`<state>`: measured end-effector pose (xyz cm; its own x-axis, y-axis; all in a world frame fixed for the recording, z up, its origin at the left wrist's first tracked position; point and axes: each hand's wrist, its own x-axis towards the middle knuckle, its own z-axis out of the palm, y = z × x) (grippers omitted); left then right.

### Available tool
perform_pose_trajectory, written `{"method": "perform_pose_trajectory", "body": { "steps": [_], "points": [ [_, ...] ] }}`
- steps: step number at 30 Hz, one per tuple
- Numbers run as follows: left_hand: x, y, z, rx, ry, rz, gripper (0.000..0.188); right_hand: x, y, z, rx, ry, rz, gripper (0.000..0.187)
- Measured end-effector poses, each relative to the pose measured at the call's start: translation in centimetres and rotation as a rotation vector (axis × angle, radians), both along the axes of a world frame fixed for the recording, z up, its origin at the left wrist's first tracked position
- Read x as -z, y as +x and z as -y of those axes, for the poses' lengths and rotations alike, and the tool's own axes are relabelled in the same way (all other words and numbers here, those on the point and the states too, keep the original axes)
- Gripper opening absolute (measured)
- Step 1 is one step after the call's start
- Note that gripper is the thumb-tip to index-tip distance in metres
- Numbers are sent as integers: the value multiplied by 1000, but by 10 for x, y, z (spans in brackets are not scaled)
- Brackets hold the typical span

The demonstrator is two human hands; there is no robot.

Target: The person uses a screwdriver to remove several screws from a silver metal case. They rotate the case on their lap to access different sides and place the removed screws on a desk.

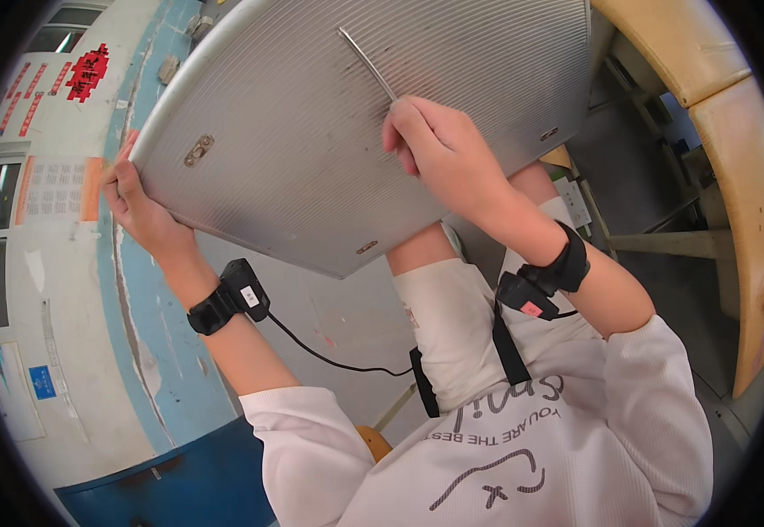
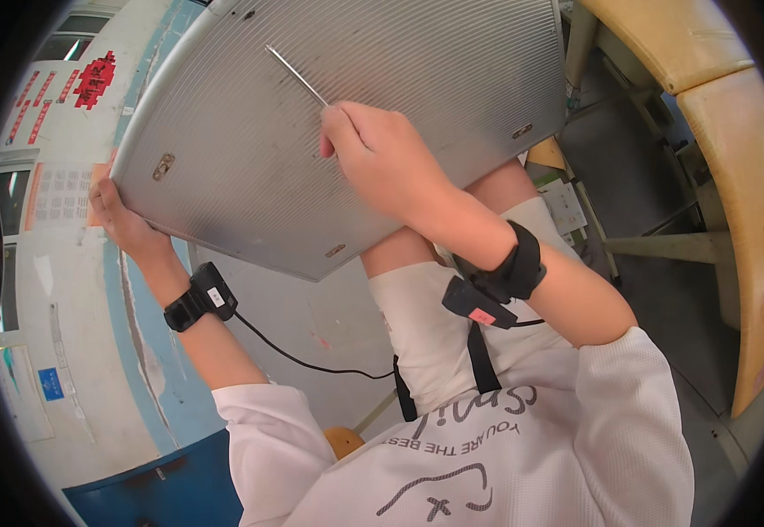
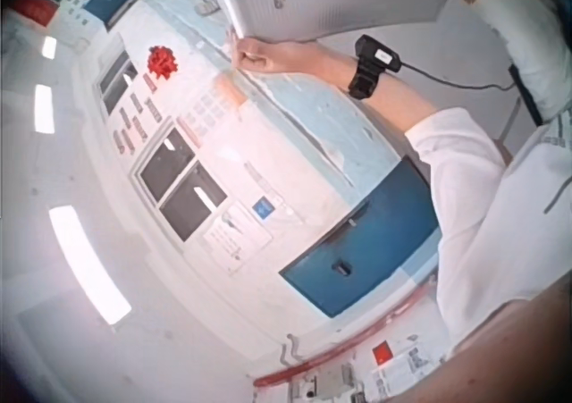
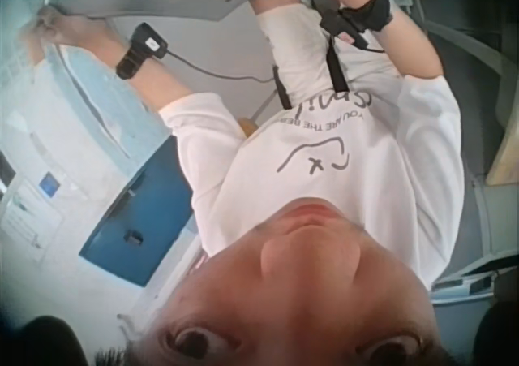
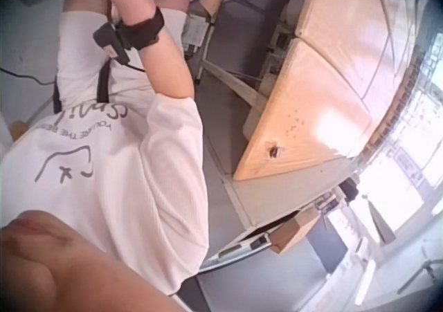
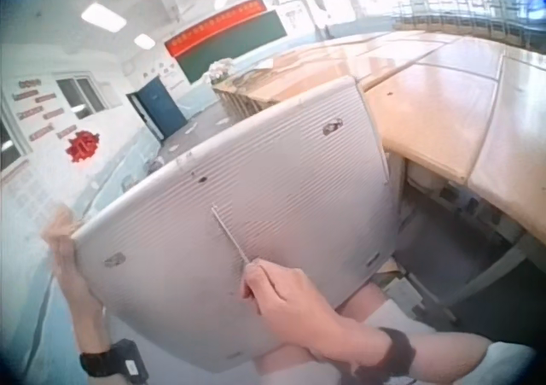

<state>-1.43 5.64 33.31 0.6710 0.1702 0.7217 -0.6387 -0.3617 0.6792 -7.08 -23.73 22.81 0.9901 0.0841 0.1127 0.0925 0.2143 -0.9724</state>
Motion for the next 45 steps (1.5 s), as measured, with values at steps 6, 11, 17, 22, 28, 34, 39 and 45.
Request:
{"method": "perform_pose_trajectory", "body": {
  "steps": [6,11,17,22,28,34,39,45],
  "points": [
    [-2,3,-3,-10,-33,-50,29,41,-29,15,9,-67,26,33],
    [0,7,-16,-67,-82,-138,30,118,-87,33,-15,6,-310,32],
    [-2,10,-19,-107,-28,-107,35,137,-154,34,-139,179,-669,29],
    [0,16,-28,-87,-2,-112,43,141,-162,23,-172,149,-686,27],
    [2,7,-25,-93,2,-83,47,145,-143,25,-144,160,-691,26],
    [1,11,-31,-90,50,-116,47,145,-133,22,-164,165,-688,25],
    [2,8,-25,-154,31,-101,44,154,-130,21,-157,191,-683,25],
    [0,11,-33,-83,53,-98,45,156,-128,21,-154,174,-681,25]
  ]
}}
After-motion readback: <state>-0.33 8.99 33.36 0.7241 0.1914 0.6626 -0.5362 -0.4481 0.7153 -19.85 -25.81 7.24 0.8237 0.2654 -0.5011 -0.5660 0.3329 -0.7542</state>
